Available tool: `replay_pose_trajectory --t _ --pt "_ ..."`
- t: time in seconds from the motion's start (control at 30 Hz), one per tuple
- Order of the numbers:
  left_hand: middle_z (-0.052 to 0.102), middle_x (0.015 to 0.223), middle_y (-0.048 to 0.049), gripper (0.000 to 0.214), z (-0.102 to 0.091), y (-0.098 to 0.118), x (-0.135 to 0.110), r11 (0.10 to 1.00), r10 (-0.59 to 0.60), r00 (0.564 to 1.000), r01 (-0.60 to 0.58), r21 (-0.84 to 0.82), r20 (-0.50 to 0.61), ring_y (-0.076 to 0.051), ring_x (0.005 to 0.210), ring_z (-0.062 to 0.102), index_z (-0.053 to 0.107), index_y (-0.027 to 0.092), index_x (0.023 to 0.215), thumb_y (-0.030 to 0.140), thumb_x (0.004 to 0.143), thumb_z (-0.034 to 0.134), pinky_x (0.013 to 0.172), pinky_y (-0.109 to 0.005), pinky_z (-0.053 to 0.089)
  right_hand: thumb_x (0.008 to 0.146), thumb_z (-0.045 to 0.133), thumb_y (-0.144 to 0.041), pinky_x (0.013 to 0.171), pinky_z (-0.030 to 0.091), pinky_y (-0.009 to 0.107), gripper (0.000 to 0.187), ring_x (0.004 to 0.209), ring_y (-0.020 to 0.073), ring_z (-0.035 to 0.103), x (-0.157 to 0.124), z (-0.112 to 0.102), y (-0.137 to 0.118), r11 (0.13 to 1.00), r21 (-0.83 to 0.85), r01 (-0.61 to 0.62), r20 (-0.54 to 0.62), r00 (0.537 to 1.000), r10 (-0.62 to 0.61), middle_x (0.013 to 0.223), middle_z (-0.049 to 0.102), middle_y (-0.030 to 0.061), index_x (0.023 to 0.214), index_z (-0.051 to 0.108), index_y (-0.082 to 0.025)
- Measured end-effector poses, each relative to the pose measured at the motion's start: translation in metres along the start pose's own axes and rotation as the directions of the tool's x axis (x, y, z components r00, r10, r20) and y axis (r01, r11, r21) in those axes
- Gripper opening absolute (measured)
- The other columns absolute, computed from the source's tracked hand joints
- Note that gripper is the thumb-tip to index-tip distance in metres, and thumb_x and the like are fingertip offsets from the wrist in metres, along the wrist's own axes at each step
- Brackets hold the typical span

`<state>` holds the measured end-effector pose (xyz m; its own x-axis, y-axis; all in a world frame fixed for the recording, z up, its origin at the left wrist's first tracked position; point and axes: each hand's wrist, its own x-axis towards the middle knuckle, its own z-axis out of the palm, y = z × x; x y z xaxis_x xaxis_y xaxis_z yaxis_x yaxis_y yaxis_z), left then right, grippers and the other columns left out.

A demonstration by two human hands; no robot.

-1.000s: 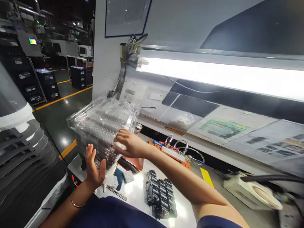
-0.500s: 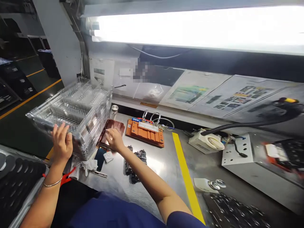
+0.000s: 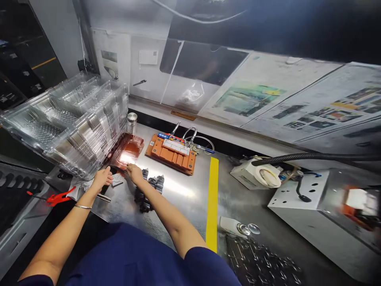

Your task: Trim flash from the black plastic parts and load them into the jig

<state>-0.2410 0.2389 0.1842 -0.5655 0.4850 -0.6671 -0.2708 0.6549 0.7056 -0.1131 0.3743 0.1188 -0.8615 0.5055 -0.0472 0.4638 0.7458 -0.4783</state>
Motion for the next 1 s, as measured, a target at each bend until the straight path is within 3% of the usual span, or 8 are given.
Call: replay_pose_trajectory --t 0.13,0.3,0.4,0.47,0.57,0.73,0.87,1.0 --pt "0.07 0.076 -0.0164 0.051 0.0 0.026 0.035 0.949 -0.218 0.949 0.261 -0.176 0.227 -0.025 0.064 0.069 0.055 0.011 0.085 0.062 0.08 0.049 0.058 -0.035 0.056 0.092 0.048 -0.02 0.095 0.046 0.032 0.024 0.111 0.0182 0.06 -0.018 -0.016 0.0 0.993 0.086 0.075 -0.058 0.996 -0.07 0.117 0.066 0.0104 0.103 0.068 -0.018" --pt "0.071 0.079 -0.01 0.023 0.026 0.037 0.063 0.959 -0.04 0.975 0.098 -0.266 0.217 -0.017 0.071 0.07 0.055 0.011 0.089 0.023 0.074 0.069 0.066 -0.026 0.056 0.089 0.055 -0.025 0.096 0.047 0.035 0.019 0.11 0.0204 0.061 -0.066 -0.039 -0.009 0.938 0.254 0.237 -0.041 0.971 -0.235 0.111 0.069 0.0104 0.095 0.071 -0.018" --pt "0.071 0.082 -0.0057 0.027 0.046 0.035 0.054 0.967 0.1 0.959 -0.031 -0.254 0.264 -0.015 0.072 0.069 0.056 0.013 0.094 0.018 0.071 0.069 0.066 -0.023 0.054 0.087 0.058 -0.036 0.089 0.051 0.034 0.023 0.1 0.0201 0.065 -0.073 -0.058 -0.015 0.908 0.407 0.101 -0.059 0.995 -0.085 0.104 0.072 0.0089 0.095 0.072 -0.019" --pt "0.072 0.082 -0.0059 0.026 0.056 0.035 0.042 0.961 0.257 0.896 -0.196 -0.196 0.362 -0.016 0.072 0.069 0.059 0.013 0.096 0.02 0.072 0.067 0.069 -0.027 0.055 0.087 0.057 -0.038 0.081 0.053 0.031 0.027 0.091 0.0186 0.067 -0.066 -0.071 -0.018 0.879 0.473 -0.054 -0.184 0.97 0.159 0.102 0.071 0.0098 0.101 0.07 -0.018" --pt "0.073 0.083 -0.0059 0.017 0.063 0.039 0.023 0.83 0.5 0.711 -0.556 -0.04 0.495 -0.017 0.075 0.068 0.066 0.015 0.091 0.023 0.077 0.059 0.075 -0.029 0.053 0.084 0.062 -0.036 0.072 0.052 0.028 0.025 0.079 0.017 0.066 -0.051 -0.09 -0.021 0.865 0.459 -0.2 -0.293 0.886 0.361 0.091 0.072 0.0091 0.096 0.072 -0.018" --pt "0.073 0.083 -0.0036 0.02 0.067 0.047 0.014 0.56 0.61 0.474 -0.825 0.078 0.635 -0.016 0.075 0.066 0.07 0.019 0.085 0.023 0.083 0.051 0.073 -0.026 0.049 0.082 0.063 -0.027 0.065 0.046 0.023 0.015 0.07 0.0145 0.064 -0.052 -0.12 -0.026 0.842 0.425 -0.333 -0.048 0.92 0.388 0.079 0.073 0.004 0.086 0.075 -0.018" --pt "0.074 0.083 -0.0026 0.019 0.075 0.044 0.014 0.573 0.576 0.403 -0.819 0.0 0.711 -0.015 0.075 0.067 0.071 0.02 0.086 0.027 0.084 0.054 0.072 -0.024 0.049 0.084 0.056 -0.018 0.061 0.042 0.021 0.02 0.068 0.013 0.062 -0.063 -0.14 -0.025 0.837 0.423 -0.348 0.141 0.937 0.319 0.076 0.073 0.0028 0.086 0.075 -0.016" --pt "0.073 0.085 -0.0029 0.019 0.082 0.04 0.011 0.599 0.59 0.449 -0.801 0.009 0.671 -0.016 0.078 0.066 0.071 0.02 0.086 0.032 0.084 0.055 0.074 -0.025 0.048 0.079 0.059 -0.016 0.06 0.042 0.022 0.015 0.064 0.013 0.061 -0.064 -0.147 -0.018 0.814 0.427 -0.394 0.138 0.918 0.371 0.07 0.072 0.0031 0.078 0.074 -0.014"
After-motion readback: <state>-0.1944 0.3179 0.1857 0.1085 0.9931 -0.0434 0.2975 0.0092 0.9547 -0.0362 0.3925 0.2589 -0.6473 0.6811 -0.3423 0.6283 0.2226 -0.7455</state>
